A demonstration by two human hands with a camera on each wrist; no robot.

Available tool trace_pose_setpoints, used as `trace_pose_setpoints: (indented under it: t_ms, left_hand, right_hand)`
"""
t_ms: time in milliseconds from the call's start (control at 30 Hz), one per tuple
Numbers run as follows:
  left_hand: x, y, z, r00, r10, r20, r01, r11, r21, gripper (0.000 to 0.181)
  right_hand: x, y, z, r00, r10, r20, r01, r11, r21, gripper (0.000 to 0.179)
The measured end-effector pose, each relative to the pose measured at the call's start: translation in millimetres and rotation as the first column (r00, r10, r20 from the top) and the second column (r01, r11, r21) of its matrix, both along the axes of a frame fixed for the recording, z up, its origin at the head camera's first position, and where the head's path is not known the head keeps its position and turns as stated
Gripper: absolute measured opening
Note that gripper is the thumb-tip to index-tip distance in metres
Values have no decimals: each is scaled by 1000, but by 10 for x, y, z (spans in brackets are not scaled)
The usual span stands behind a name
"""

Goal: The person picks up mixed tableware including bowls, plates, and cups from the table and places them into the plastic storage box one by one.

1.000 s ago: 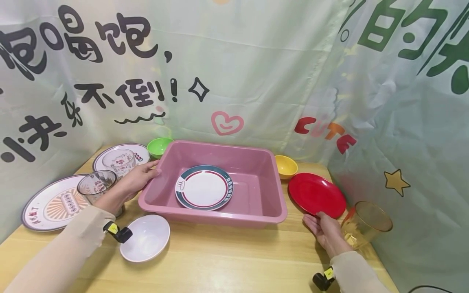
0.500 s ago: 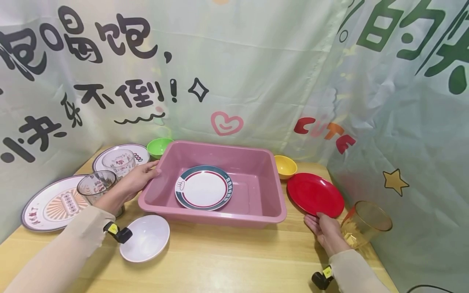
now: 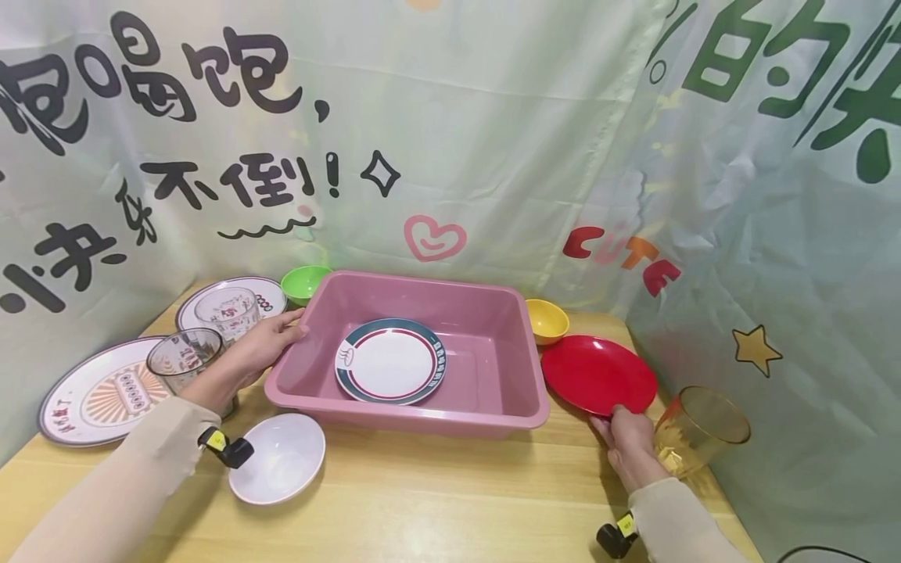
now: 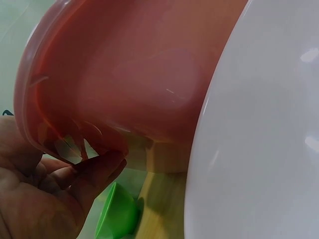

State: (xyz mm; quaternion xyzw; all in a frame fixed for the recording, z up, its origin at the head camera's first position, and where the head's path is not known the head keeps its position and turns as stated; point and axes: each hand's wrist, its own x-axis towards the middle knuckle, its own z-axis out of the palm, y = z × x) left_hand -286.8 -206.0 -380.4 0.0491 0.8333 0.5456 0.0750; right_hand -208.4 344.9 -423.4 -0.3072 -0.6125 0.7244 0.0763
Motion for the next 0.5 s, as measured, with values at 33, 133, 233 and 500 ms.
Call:
trace_pose_setpoints:
  t_ms: [33,133,233,500]
  left_hand:
    - [-1,-1,-3,1000,1,0,-1,1000,1,58]
    - [-1,1,-11,1000,-1,-4,1,1000,3,58]
    - [-2,8,-13,1000,-1,-2,1,1000,7,58]
    - [19,14,16,1000,-5,-6,5,1000,-1,58]
  right_hand:
    - [-1,-6,3,1000,0,-4,0,1000,11,63]
    - [0,-26,26,1000,14,-27,-13,999,32,62]
    - [-2,-46,61,999,13,-36,-11,999,43,60]
    - [1,-74,161,998,16,-66,-11,997,71,56]
